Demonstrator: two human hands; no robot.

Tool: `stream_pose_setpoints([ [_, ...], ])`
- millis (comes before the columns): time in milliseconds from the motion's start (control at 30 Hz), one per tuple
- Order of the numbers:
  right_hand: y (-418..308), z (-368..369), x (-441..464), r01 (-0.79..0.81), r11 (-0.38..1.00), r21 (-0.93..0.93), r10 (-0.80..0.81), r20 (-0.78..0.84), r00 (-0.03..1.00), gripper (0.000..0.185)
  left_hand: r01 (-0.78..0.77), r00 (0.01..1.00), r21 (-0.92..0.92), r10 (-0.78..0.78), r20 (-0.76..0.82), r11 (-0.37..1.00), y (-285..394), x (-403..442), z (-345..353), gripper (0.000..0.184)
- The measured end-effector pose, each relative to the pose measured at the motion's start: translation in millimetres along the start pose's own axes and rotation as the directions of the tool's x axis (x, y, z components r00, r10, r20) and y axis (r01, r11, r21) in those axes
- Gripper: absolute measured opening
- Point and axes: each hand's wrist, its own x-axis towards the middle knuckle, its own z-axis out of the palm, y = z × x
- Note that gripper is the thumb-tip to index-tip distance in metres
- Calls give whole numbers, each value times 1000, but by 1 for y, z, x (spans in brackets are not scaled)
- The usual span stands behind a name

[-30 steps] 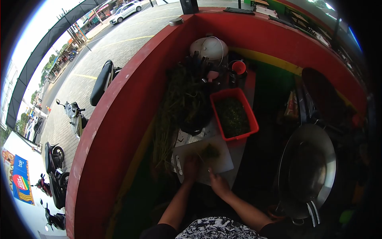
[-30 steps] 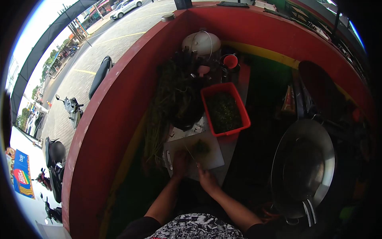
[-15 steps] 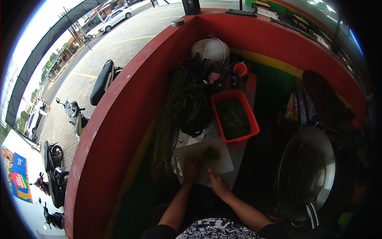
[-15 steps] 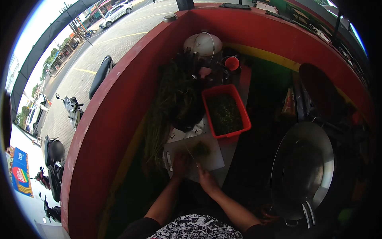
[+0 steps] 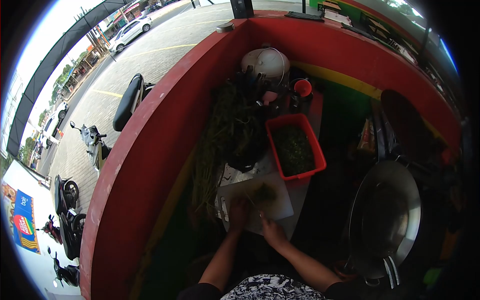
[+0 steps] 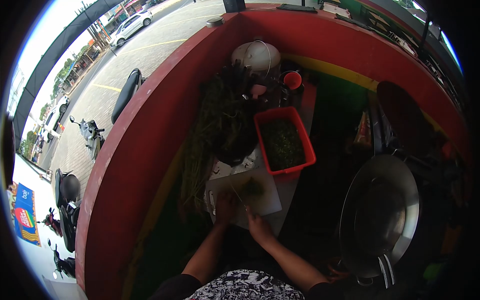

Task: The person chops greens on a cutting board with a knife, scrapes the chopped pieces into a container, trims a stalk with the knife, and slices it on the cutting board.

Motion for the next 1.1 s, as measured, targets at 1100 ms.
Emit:
stream_pose_setpoints([
  [1100,7,20,6,36,999,-30,-36,-7,999,68,-86,996,32,86,15,996,1,0,-9,28],
])
